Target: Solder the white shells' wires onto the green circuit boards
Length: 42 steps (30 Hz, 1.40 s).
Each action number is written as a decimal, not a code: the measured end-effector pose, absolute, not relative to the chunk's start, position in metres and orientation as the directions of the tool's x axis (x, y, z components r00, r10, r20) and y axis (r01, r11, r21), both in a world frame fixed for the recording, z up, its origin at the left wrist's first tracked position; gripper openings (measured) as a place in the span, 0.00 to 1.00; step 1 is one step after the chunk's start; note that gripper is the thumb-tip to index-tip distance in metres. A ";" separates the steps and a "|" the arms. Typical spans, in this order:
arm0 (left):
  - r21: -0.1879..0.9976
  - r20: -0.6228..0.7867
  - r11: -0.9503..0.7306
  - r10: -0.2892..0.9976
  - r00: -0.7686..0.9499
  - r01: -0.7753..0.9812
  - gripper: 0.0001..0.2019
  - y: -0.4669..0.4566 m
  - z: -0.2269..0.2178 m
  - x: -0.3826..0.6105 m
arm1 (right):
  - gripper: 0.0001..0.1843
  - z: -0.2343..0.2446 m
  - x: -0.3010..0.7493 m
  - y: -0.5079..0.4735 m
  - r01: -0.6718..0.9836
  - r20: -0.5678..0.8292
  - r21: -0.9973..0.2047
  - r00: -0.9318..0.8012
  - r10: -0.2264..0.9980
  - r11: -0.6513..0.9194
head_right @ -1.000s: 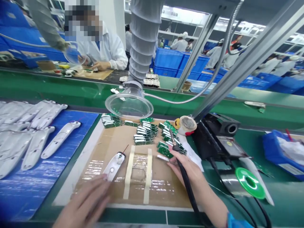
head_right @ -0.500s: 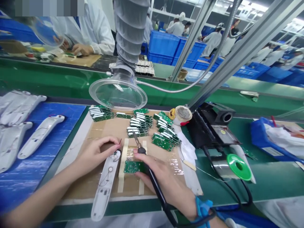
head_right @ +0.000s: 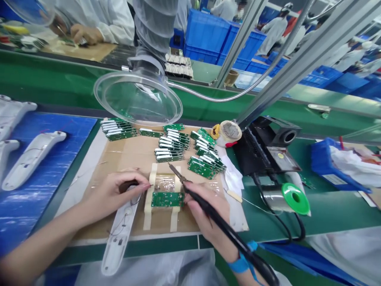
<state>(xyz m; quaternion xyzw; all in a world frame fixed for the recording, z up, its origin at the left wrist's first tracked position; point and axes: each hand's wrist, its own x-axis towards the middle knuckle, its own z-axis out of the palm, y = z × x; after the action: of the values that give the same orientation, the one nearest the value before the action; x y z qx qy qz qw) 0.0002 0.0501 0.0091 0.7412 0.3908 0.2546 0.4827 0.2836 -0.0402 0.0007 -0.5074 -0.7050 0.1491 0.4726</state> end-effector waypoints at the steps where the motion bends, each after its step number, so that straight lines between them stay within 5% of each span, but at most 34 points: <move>1: 0.897 -0.012 -0.257 0.798 0.602 0.360 0.14 0.049 0.011 0.001 | 0.17 -0.002 0.283 -0.041 0.578 0.542 -0.708 0.078 0.837 0.406; 5: 0.836 -0.052 -0.346 0.724 0.688 0.426 0.15 0.046 0.018 0.004 | 0.07 -0.011 0.275 -0.040 0.458 0.582 -0.785 0.316 0.750 0.416; 8: 0.815 -0.067 -0.355 0.727 0.684 0.458 0.14 0.046 0.018 0.006 | 0.13 -0.013 0.270 -0.040 0.338 0.555 -0.816 0.234 0.799 0.468; 19: 0.795 -0.055 -0.380 0.730 0.681 0.472 0.16 0.044 0.021 0.007 | 0.07 -0.010 0.271 -0.038 0.397 0.527 -0.771 -0.043 0.849 0.498; 28: 0.779 -0.017 -0.414 0.738 0.675 0.472 0.14 0.045 0.018 0.008 | 0.10 -0.010 0.271 -0.043 0.387 0.553 -0.787 0.098 0.827 0.480; 42: 0.786 -0.063 -0.405 0.699 0.713 0.467 0.15 0.052 0.025 0.010 | 0.07 -0.008 0.268 -0.037 0.452 0.530 -0.756 -0.002 0.848 0.474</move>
<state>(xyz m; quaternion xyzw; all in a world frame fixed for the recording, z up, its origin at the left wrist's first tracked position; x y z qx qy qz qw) 0.0104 0.0525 0.0250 0.8266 0.3526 0.1393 0.4159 0.2677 -0.0372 -0.0081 -0.4766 -0.6818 0.1898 0.5215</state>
